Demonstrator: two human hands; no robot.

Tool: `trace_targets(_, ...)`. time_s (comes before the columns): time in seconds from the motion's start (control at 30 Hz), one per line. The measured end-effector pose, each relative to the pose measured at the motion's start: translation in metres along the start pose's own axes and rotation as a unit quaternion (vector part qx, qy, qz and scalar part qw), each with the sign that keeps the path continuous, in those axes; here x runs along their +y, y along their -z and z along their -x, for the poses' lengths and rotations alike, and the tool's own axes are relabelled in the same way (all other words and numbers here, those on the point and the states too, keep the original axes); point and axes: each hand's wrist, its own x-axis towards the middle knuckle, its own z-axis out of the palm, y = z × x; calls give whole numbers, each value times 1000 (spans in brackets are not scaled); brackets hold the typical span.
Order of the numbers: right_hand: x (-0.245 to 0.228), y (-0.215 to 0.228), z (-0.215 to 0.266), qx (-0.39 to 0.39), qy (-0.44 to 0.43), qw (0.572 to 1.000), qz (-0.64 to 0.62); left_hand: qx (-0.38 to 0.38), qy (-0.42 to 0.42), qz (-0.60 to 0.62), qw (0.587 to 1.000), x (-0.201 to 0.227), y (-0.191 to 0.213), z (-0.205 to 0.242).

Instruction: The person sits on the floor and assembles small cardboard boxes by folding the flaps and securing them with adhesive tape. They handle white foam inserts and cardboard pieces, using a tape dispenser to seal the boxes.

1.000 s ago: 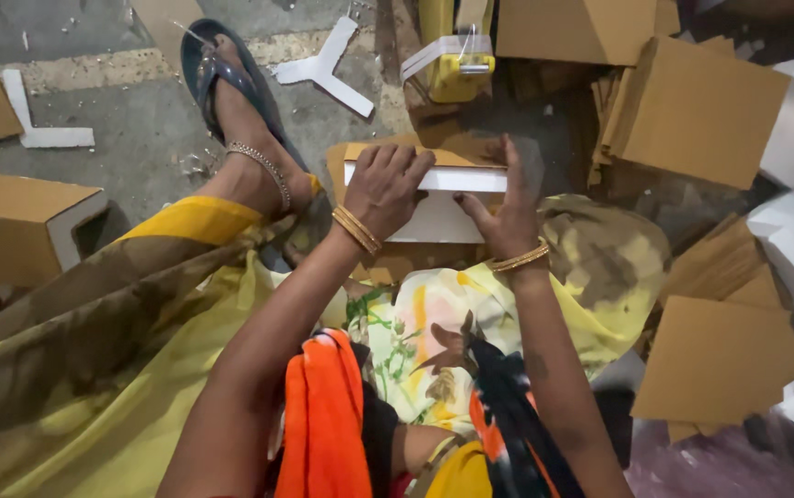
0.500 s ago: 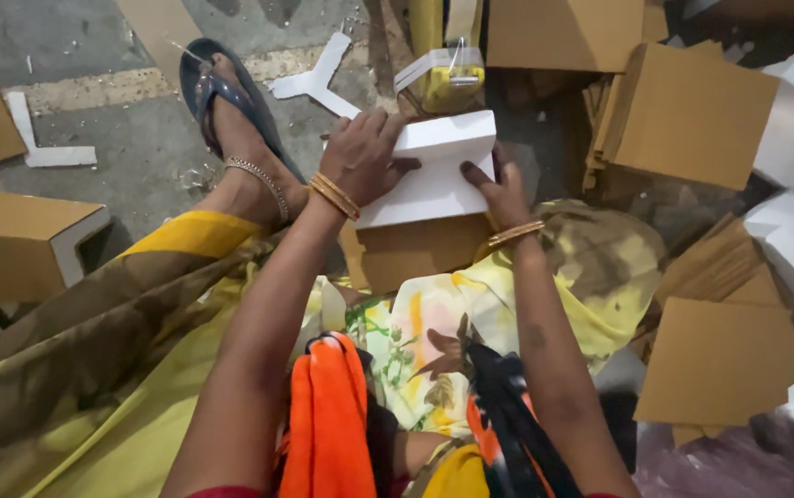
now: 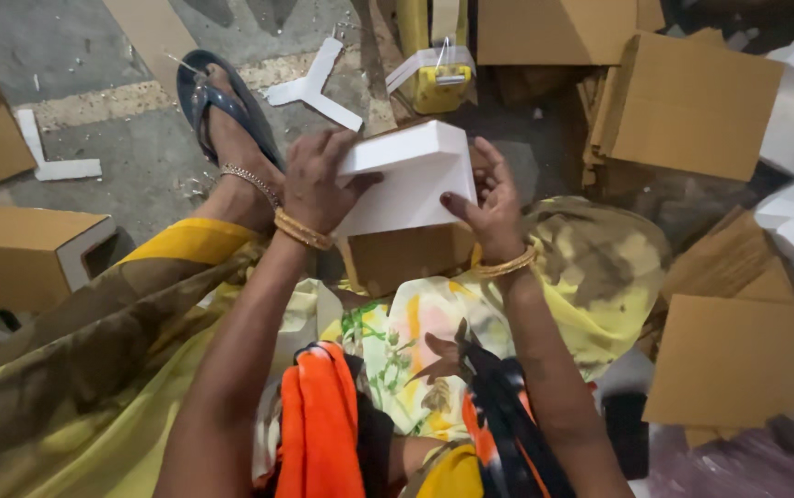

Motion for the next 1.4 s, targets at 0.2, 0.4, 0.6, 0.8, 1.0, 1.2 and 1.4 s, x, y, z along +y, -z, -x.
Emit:
trace_targets(0.2, -14, -14, 17, -8, 0, 999, -43, -20, 29, 8, 999, 6, 12, 4)
trace_targets(0.4, -14, -1, 32, -26, -4, 998, -50, -34, -15, -11, 999, 14, 24, -1)
trace_targets(0.6, 19, 18, 30, 18, -119, 989, 86, -123, -34, -36, 991, 18, 13, -11)
trace_targets(0.8, 22, 18, 5, -19, -231, 897, 377, -172, -79, -112, 976, 22, -25, -10)
trace_targets(1.0, -14, -3, 18, 37, -79, 788, 610, -118, -91, -130, 980, 21, -32, 12)
trace_targets(1.2, -36, -5, 8, 38, 280, 810, 515, -106, -103, -134, 980, 13, -34, 15)
trace_targets(1.4, -12, 4, -18, -9, 295, 740, 604, -96, -93, -120, 984, 9, -40, 19)
